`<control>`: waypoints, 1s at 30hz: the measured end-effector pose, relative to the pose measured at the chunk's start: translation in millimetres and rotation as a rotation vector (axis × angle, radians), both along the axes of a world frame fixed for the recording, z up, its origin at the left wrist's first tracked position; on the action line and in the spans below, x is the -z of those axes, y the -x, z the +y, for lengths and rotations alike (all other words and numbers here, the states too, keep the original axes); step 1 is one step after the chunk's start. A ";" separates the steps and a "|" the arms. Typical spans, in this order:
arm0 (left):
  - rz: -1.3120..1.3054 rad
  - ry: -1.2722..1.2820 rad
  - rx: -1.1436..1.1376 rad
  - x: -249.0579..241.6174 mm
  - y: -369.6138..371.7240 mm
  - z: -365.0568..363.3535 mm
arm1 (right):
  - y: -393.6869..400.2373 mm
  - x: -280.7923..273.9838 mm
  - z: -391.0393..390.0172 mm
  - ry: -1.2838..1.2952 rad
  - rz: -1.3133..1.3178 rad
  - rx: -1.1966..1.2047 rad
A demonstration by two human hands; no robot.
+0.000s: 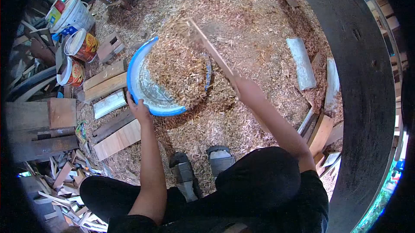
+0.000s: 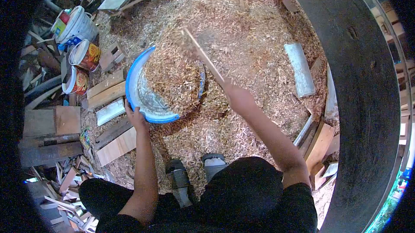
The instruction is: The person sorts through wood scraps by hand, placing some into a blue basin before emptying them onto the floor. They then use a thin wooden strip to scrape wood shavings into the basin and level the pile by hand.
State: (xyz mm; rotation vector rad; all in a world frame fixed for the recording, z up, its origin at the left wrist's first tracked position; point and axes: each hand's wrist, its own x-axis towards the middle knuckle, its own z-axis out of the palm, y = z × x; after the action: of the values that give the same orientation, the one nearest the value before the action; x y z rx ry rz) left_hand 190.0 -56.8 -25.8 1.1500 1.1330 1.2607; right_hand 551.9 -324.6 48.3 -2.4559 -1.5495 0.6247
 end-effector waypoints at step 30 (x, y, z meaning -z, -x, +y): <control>0.164 -0.242 0.056 -7.4 29.0 1.6 | 61.8 40.5 -161.5 -0.019 -0.087 0.596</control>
State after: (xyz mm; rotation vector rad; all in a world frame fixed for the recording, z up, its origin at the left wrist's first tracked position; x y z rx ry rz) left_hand 161.0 -55.2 -18.4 1.4779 1.0791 1.3040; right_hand 490.1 -486.1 7.8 -2.7554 -0.7570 0.3921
